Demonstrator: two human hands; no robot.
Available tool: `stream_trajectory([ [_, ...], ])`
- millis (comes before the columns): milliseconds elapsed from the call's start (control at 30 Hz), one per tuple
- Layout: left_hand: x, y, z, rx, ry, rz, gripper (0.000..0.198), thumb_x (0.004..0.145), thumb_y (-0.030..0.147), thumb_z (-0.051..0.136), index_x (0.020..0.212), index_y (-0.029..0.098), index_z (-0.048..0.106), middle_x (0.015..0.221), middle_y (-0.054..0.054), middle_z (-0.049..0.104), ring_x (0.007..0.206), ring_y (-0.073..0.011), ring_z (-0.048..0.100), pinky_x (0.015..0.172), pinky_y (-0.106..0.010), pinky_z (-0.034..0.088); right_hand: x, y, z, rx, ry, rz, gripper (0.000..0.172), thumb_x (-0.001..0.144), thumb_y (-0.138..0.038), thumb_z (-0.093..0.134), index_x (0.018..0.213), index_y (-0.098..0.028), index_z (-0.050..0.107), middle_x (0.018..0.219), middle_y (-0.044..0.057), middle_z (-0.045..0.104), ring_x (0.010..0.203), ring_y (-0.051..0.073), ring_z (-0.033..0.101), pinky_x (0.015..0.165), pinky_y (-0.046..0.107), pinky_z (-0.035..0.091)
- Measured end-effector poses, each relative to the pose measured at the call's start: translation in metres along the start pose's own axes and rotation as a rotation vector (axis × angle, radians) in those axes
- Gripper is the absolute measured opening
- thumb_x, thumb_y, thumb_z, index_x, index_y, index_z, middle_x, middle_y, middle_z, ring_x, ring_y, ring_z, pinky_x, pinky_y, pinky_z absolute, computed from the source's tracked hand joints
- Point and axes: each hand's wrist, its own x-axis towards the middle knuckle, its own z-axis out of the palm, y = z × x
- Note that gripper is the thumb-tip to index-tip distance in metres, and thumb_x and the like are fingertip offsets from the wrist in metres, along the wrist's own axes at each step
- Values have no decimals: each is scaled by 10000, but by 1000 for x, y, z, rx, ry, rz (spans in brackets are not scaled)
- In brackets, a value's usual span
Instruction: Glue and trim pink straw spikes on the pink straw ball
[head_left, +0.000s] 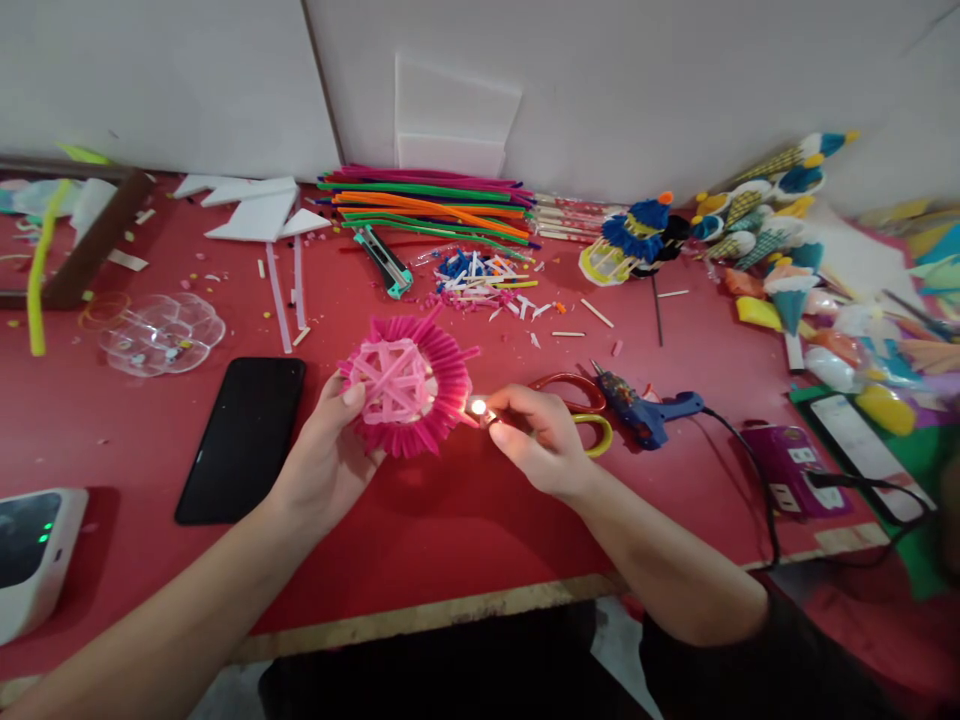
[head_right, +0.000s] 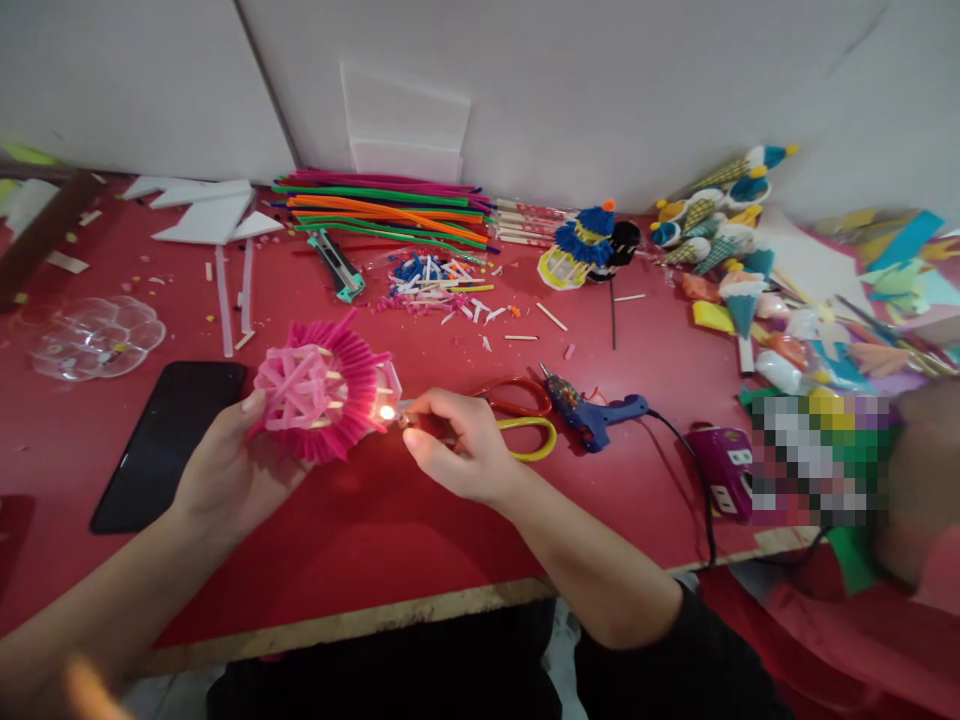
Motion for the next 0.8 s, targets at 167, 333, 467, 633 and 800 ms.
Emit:
stream_trajectory([
  [167,1,-1,-1,-5,-29,15,683,436,386,1026,968,218,634,808,54,729,577,-108,618,446,-197,471,1,-1,0,10,-63,-109,128,876,-321,642,805,-216,623,649,-29,575,516,95,435,501,247,356],
  [333,0,-1,0,-12,5,7,730,392,390,1044,978,225,641,851,50,743,593,-113,629,464,-204,485,0,2,-1,-30,-10,-78,103,895,-303,631,839,-217,635,640,-37,562,505,92,435,491,244,333],
  [467,-1,1,2,-34,9,-3,747,336,382,1056,945,219,654,828,59,740,601,-113,634,485,-208,512,-2,5,0,18,-36,-133,158,851,-353,694,809,-220,619,655,-36,562,534,95,430,516,258,338],
  [633,-2,3,1,-39,-4,-15,623,442,360,1025,924,220,655,815,63,732,631,-117,659,470,-198,484,0,11,5,286,188,167,313,846,-446,760,785,-235,537,662,-67,440,560,90,346,518,253,311],
  [800,0,1,0,-25,-31,-5,618,464,354,1016,936,227,637,762,73,705,543,-108,598,421,-214,440,9,12,12,576,221,380,211,817,-373,730,816,-239,567,601,-89,416,499,82,342,446,221,287],
])
